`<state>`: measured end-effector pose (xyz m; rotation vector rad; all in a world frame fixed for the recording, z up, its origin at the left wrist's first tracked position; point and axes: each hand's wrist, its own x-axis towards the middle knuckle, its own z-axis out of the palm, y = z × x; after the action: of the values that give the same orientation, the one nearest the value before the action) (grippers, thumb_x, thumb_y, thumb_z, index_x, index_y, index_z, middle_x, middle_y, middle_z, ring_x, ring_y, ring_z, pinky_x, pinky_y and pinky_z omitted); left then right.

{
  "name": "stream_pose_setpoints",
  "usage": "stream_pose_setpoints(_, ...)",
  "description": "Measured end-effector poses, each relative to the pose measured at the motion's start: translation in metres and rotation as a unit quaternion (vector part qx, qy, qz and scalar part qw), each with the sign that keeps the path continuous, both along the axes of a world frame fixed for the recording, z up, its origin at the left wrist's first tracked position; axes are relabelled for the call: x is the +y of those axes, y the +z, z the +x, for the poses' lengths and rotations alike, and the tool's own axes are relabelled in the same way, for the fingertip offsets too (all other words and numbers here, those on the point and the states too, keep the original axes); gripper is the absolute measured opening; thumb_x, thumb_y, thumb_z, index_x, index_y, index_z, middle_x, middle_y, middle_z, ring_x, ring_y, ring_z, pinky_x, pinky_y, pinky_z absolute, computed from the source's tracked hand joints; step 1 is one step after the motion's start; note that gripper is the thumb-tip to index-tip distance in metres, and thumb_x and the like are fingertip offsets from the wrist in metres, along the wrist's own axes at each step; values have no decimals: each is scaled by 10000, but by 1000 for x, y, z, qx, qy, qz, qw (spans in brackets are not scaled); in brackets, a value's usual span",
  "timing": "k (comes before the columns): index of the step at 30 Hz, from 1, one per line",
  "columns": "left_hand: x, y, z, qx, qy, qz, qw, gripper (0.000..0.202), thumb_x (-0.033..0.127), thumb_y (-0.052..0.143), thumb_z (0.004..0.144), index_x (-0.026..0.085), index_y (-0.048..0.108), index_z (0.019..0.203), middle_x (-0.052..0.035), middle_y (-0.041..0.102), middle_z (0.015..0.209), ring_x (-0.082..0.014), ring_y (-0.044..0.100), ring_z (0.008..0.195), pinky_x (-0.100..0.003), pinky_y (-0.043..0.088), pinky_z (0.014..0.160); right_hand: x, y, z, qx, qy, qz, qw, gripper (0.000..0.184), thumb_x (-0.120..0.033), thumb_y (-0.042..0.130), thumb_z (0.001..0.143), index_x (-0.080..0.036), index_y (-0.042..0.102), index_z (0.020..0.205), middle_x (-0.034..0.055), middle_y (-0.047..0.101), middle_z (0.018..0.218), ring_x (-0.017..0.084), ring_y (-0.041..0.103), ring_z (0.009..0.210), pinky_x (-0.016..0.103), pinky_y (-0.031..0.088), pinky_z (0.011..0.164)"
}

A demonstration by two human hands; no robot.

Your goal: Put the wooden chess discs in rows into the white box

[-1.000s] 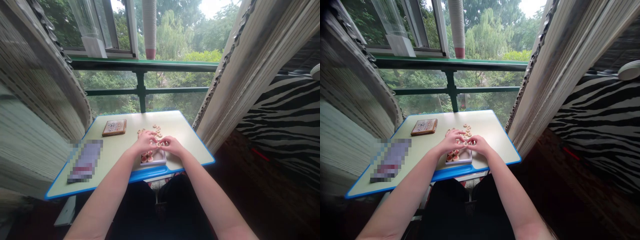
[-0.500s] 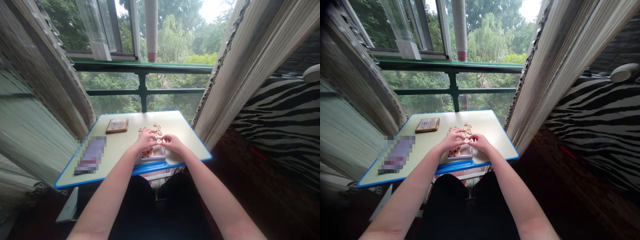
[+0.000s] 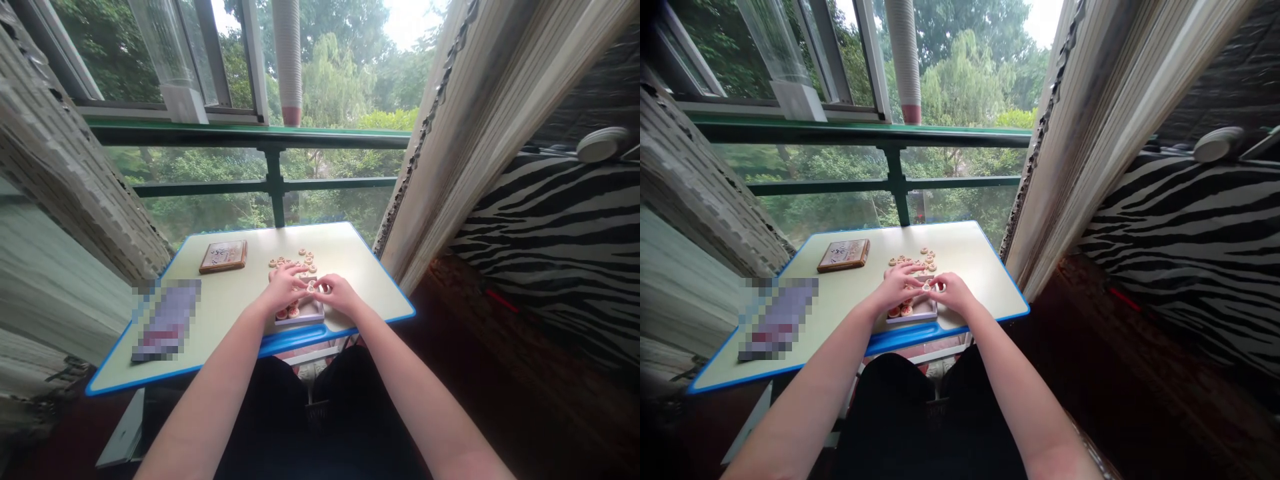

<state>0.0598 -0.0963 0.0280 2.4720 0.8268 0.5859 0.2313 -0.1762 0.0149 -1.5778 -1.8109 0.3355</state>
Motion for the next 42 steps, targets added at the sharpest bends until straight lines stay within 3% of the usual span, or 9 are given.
stream_pose_setpoints(18,0,1,5,40,9,5,999,181,421,668,653,264,739,710,-20,564,1248,-362,342,1227,-563,182,1006,3,-6,0,-26,11,16,999,109,-239,654,681,-172,629,763,-10,530,639,129,471,661,258,371,652)
stream_pose_setpoints(33,4,-4,7,61,11,24,998,119,355,670,642,264,738,678,-17,571,1238,-365,330,1240,-553,160,1024,1,-3,-4,-34,14,9,999,70,-176,640,657,-166,602,715,-15,497,624,131,454,670,258,367,666)
stream_pose_setpoints(42,1,1,9,64,12,12,998,169,418,674,637,272,735,696,-16,573,1231,-355,350,1229,-533,158,1029,2,-5,0,19,-6,28,999,58,-169,575,710,-169,606,758,-12,535,660,118,470,644,251,370,648)
